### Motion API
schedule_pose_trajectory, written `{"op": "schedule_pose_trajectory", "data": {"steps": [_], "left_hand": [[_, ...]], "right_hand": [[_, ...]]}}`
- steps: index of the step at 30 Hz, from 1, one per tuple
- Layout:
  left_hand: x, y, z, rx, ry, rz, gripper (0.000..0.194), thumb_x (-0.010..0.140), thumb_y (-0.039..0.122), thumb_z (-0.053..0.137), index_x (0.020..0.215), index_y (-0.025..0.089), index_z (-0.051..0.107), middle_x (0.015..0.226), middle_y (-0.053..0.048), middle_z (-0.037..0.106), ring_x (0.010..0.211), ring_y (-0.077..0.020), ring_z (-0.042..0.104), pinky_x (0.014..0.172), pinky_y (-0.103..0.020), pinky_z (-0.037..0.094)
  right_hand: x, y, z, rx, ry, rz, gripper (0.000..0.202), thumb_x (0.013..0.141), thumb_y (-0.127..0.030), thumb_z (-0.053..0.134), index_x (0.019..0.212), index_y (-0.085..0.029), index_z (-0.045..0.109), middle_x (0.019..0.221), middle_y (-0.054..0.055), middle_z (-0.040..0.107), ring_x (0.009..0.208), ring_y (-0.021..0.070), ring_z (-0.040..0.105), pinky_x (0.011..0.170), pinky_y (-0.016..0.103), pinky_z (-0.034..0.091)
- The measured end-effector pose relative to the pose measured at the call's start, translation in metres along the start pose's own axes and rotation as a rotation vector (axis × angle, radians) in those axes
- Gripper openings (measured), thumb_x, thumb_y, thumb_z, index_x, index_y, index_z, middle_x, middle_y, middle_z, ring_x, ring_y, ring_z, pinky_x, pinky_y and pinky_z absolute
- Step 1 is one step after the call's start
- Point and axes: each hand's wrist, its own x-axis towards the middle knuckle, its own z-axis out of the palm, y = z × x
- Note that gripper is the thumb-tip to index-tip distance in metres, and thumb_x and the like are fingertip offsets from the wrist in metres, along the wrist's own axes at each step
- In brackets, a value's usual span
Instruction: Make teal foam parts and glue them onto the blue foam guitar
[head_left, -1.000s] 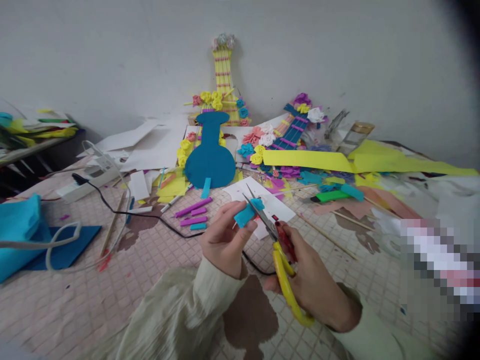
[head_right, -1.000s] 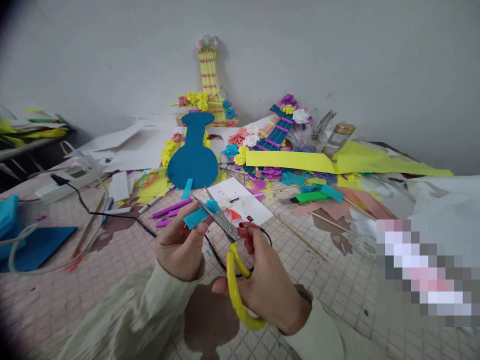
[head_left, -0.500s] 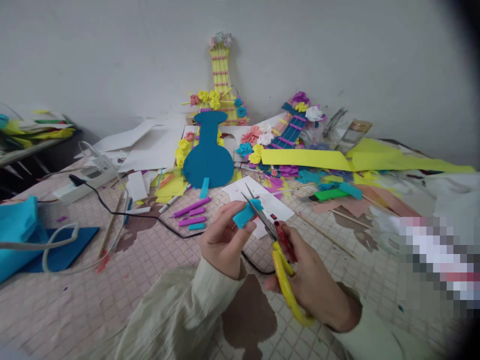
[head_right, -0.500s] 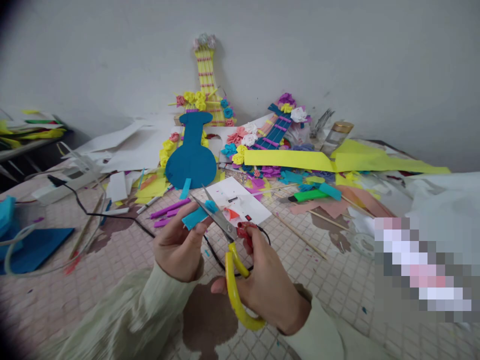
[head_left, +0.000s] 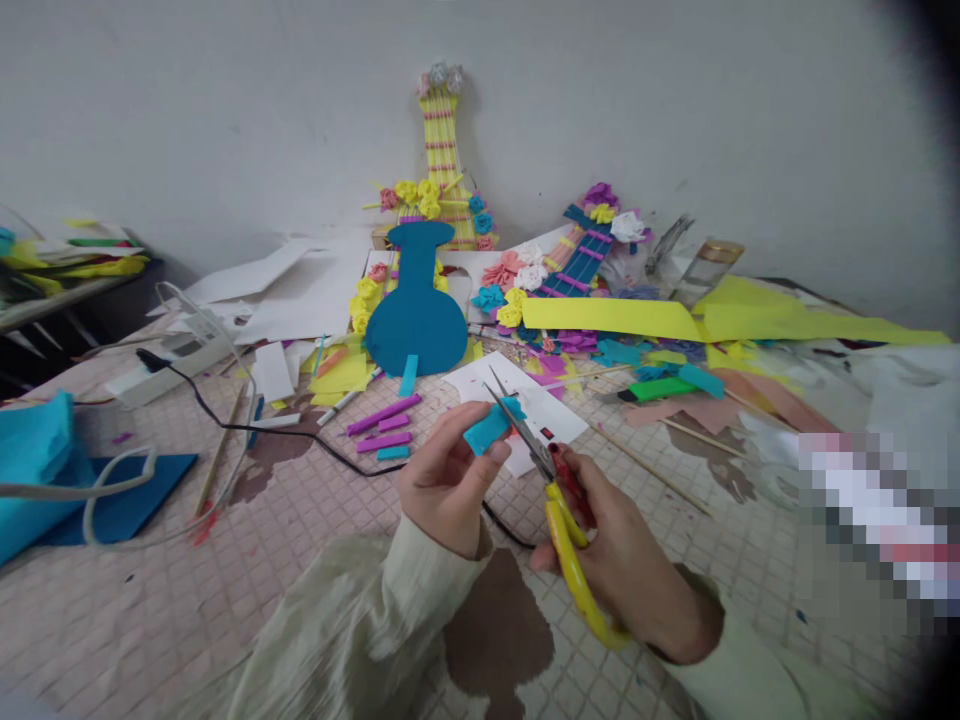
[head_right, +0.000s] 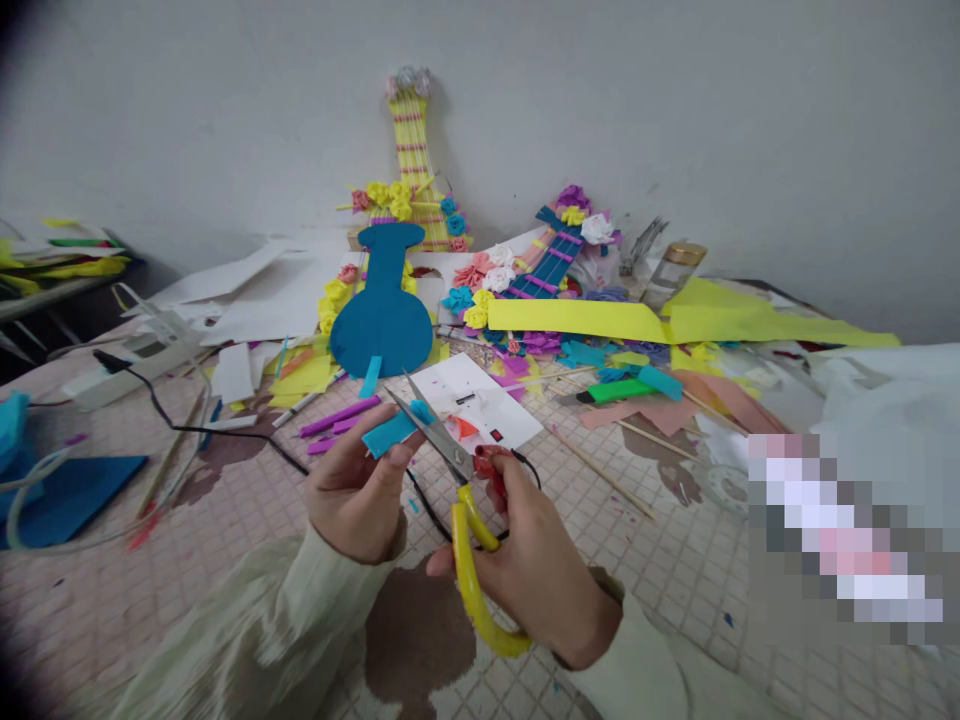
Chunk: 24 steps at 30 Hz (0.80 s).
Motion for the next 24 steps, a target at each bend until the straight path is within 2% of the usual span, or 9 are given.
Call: {"op": "schedule_pose_trajectory", "data": {"steps": [13,24], "left_hand": [[-0.0006,-0.0018,-0.0023,0.028,-0.001,-0.005,0.029,0.068,0.018,0.069,0.097,0.025,0.068,0.099,-0.005,0.064,0.096,-0.0206,0.06,0.082,-0.035,0.052],[-0.0005,0.0009,-0.0017,0.041,0.007,-0.007,0.028,0.068,0.018,0.068,0.096,0.026,0.068,0.098,-0.004,0.065,0.096,-0.0202,0.06,0.083,-0.034,0.052]], "right_hand": [[-0.0004,-0.0044,-0.0017,-0.028,-0.007,0.016,0.053,0.06,-0.021,0.065,0.107,-0.021,0.042,0.09,0.002,0.058,0.073,0.0176,0.059,0.055,0.026,0.047],[-0.0034,-0.0018,-0.0009,-0.024,-0.027,0.0,0.046,0.067,-0.014,0.053,0.11,-0.021,0.041,0.073,-0.001,0.058,0.069,0.0176,0.061,0.053,0.026,0.046]]}}
